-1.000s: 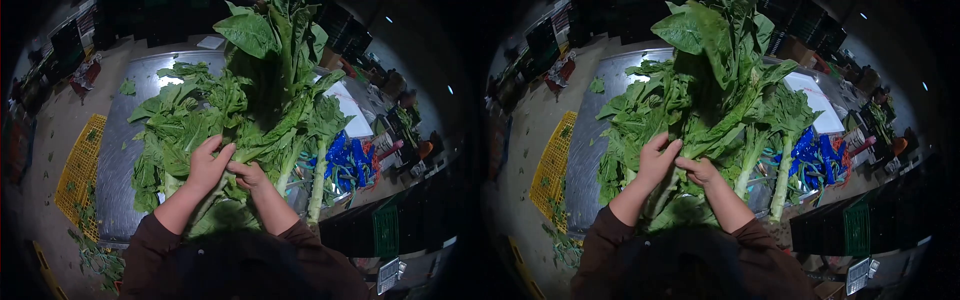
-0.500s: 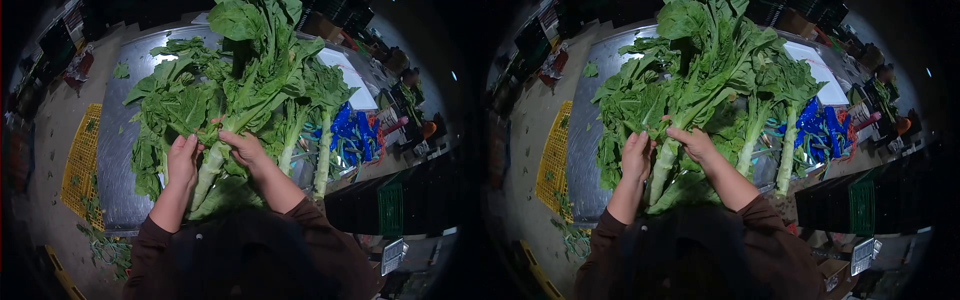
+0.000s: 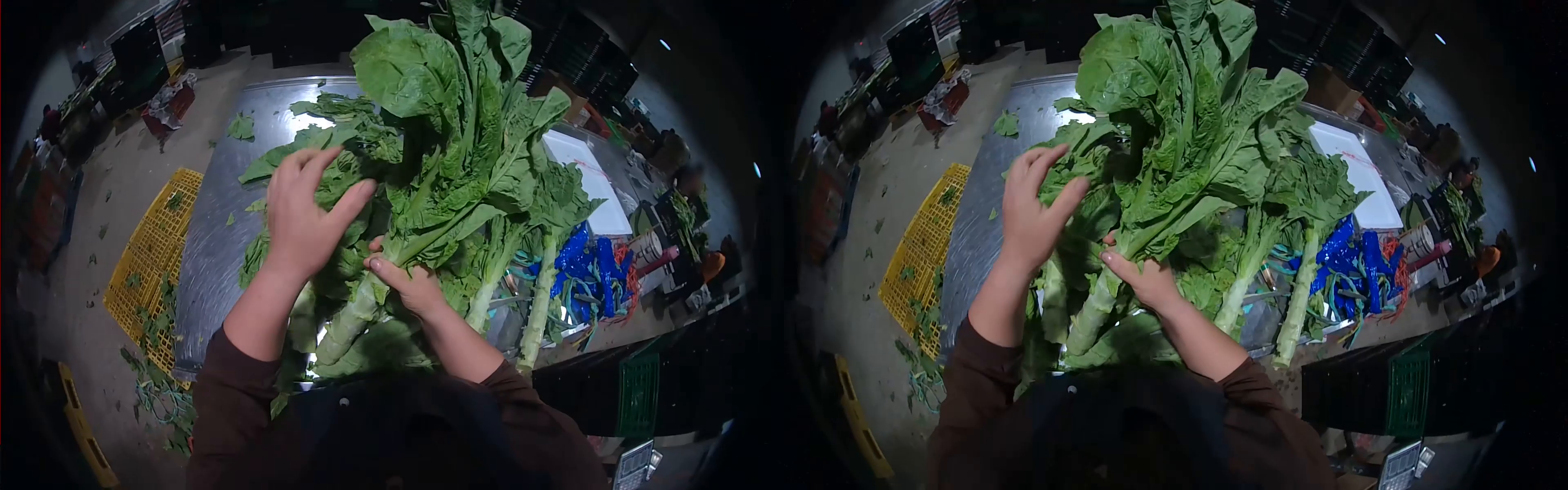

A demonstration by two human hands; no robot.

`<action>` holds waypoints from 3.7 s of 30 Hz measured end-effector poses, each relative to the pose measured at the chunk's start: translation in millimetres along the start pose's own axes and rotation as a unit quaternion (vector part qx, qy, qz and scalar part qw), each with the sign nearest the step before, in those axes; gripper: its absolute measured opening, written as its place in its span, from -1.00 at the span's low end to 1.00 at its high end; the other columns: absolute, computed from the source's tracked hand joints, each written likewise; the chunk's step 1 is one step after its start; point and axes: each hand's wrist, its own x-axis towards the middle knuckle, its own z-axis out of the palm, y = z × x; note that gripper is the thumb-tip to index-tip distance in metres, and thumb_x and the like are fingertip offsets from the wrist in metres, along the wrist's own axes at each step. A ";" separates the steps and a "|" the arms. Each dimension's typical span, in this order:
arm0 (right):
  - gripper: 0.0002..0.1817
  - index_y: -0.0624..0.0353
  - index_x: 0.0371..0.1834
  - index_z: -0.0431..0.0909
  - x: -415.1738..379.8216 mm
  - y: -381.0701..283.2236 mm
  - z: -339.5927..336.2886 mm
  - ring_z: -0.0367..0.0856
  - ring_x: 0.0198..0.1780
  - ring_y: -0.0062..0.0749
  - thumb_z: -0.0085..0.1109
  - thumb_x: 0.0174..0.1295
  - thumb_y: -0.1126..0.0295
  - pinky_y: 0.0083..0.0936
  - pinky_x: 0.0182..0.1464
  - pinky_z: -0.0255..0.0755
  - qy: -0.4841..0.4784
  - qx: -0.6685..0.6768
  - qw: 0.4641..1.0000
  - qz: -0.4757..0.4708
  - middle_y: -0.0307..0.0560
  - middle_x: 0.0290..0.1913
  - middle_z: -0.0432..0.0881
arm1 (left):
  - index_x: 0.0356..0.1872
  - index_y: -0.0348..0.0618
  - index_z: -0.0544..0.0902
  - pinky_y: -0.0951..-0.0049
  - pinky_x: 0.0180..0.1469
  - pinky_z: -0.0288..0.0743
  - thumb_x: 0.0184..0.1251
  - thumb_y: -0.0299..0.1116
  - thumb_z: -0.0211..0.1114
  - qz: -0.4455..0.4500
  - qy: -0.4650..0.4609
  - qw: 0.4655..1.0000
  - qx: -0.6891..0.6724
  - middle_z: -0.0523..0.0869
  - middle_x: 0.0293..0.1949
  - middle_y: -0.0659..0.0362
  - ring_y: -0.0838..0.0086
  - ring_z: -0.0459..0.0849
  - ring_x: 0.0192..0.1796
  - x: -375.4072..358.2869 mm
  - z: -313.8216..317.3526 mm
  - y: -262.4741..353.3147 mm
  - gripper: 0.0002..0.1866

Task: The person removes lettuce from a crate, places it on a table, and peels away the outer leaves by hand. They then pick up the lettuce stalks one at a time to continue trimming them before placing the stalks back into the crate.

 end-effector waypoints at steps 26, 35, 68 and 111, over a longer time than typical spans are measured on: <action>-0.58 0.33 0.04 0.41 9.1 25.4 -4.7 0.57 -0.08 -0.39 0.29 0.12 0.49 -0.43 0.04 0.45 0.057 0.150 0.987 0.004 -0.10 -0.11 0.56 | -0.15 -0.18 0.51 0.34 -0.04 0.38 0.27 -0.27 0.14 -0.314 0.006 0.949 -0.033 0.54 -0.24 0.08 0.30 0.50 -0.17 -113.7 -11.4 -93.2 -0.77; -0.51 0.25 0.15 0.27 11.0 27.3 8.4 0.46 0.08 -0.42 0.22 0.21 0.36 -0.45 0.16 0.33 -0.011 -0.022 0.998 -0.059 -0.09 0.02 0.50 | 0.11 -0.25 0.46 0.30 0.10 0.39 0.16 -0.26 0.32 -0.166 -0.182 0.950 -0.191 0.55 -0.06 -0.03 0.20 0.55 0.02 -70.9 9.9 17.5 -0.49; -0.81 0.27 -0.18 0.43 36.4 -1.6 -16.2 0.49 -0.34 -0.64 0.19 0.20 0.47 -0.61 -0.27 0.43 0.253 0.062 0.933 -0.249 -0.24 -0.33 0.58 | 0.08 0.02 0.52 0.28 -0.12 0.49 -0.14 -0.40 0.41 -0.241 -0.221 0.940 0.092 0.65 -0.22 0.10 0.19 0.63 -0.17 -154.3 0.9 0.4 -0.40; -0.82 0.05 -0.13 0.51 30.4 5.6 -47.5 0.62 -0.30 -0.35 0.17 0.20 0.36 -0.49 -0.29 0.49 0.117 -0.394 0.891 -0.192 -0.13 -0.21 0.59 | 0.16 -0.26 0.32 0.33 -0.36 0.64 -0.16 -0.33 0.43 -0.591 -0.344 0.474 -0.555 0.59 -0.24 0.02 0.32 0.64 -0.35 -182.8 -77.1 -53.8 -0.25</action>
